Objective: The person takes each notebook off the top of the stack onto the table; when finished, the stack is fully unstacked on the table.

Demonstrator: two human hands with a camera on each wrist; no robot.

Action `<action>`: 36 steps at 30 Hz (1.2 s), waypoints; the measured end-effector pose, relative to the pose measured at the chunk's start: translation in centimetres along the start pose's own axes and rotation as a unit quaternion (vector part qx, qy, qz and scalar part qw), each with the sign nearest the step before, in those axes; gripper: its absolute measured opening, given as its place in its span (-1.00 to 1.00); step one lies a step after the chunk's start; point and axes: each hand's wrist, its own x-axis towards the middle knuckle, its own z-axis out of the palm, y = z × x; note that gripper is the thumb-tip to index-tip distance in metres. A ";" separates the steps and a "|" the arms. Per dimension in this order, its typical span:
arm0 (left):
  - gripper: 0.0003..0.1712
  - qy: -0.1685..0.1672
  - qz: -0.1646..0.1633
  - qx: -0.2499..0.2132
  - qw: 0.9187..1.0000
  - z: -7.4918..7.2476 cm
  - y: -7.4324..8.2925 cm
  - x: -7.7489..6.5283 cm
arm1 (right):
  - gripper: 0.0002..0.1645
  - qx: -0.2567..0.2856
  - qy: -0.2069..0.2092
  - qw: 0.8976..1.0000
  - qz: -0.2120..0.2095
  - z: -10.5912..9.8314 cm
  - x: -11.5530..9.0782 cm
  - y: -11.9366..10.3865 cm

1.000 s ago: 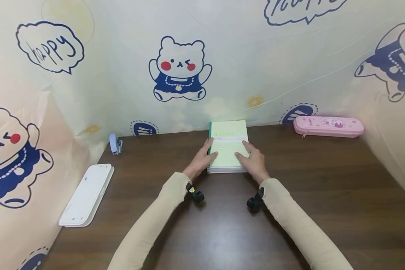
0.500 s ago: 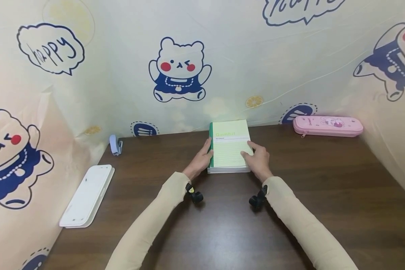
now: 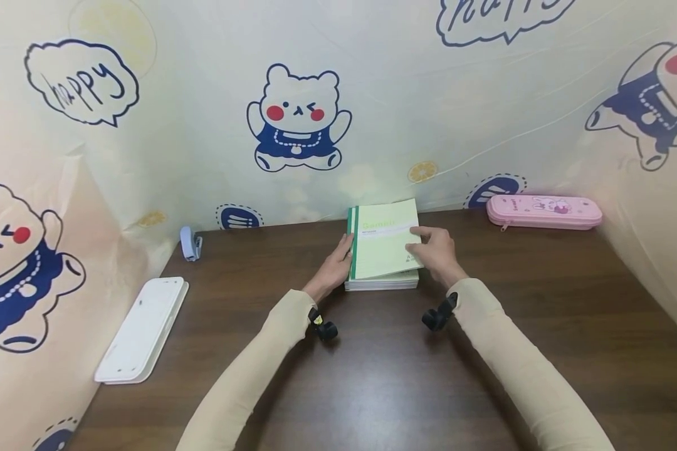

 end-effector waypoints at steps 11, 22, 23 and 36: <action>-0.40 0.010 0.013 0.020 1.000 -0.2 -0.2 -0.2 | -0.29 0.159 0.011 0.987 -0.015 -3.8 -0.6 0.8; -0.40 0.022 0.009 0.014 1.000 -1.5 -0.3 -0.5 | -0.21 0.205 0.049 0.978 0.002 -11.9 -2.4 1.4; -0.40 0.023 0.008 0.013 1.000 -1.5 -0.3 -0.5 | -0.20 0.199 0.048 0.979 0.006 -12.1 -2.3 1.5; -0.39 0.002 -0.002 0.013 1.000 -0.4 0.1 -0.1 | -0.33 -0.094 0.032 0.995 0.021 -10.4 0.6 7.0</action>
